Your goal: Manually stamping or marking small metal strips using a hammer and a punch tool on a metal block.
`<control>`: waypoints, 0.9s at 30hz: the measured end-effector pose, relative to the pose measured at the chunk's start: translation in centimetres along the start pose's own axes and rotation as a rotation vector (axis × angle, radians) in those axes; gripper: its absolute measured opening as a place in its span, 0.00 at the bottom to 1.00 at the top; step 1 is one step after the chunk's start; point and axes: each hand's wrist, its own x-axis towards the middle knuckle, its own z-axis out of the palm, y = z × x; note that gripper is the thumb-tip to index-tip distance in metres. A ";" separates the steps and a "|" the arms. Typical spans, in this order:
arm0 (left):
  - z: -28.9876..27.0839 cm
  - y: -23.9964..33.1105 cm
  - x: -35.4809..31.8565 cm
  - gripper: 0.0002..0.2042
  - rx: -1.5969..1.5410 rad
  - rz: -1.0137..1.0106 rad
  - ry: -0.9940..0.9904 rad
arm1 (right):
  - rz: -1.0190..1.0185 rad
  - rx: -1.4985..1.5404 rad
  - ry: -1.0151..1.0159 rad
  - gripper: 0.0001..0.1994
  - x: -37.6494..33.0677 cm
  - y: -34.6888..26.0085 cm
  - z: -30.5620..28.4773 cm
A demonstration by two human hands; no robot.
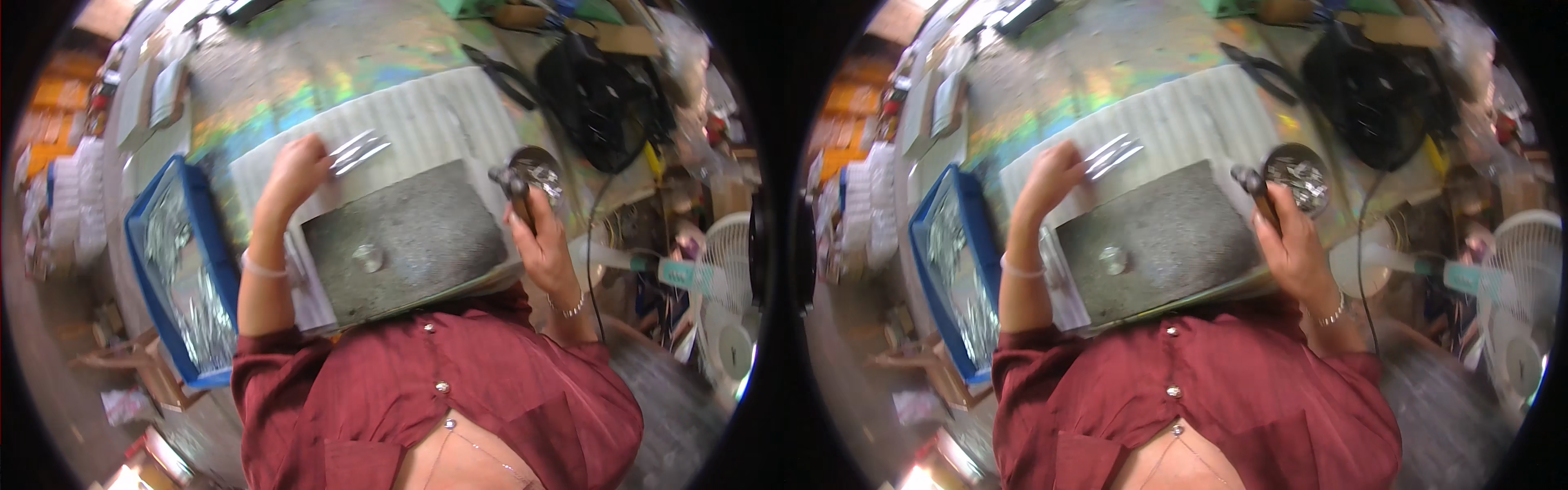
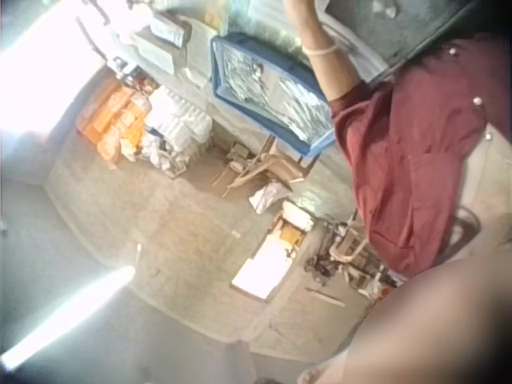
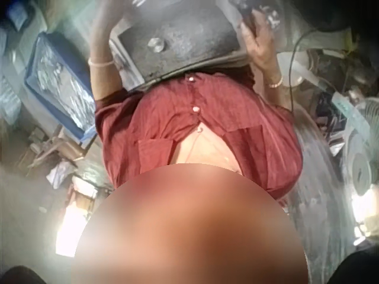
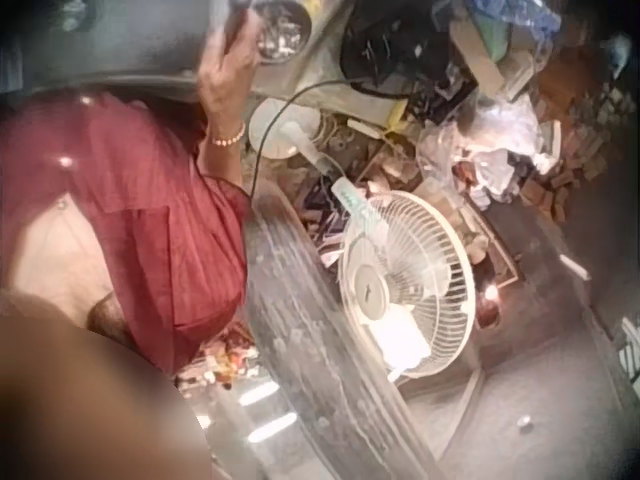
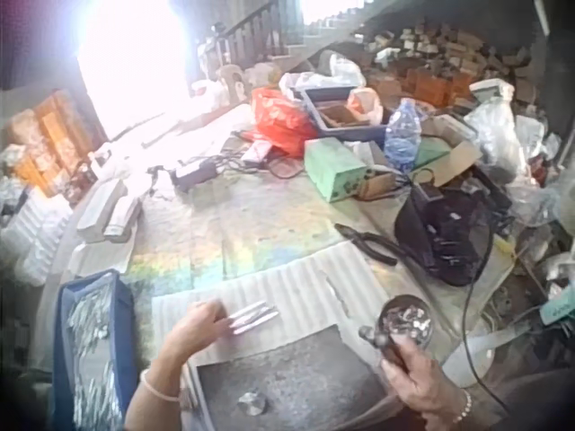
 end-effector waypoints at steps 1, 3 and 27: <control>-0.5 0.0 -0.8 0.09 -0.039 -0.047 0.064 | 0.068 -0.027 0.046 0.13 0.9 0.0 -0.6; -2.4 1.1 -3.1 0.06 -0.115 -0.106 0.232 | 0.096 -0.115 0.111 0.13 2.2 2.4 -1.9; -1.8 10.2 -17.9 0.07 -0.371 -0.139 0.320 | 0.114 -0.591 -0.050 0.11 6.7 7.1 -3.3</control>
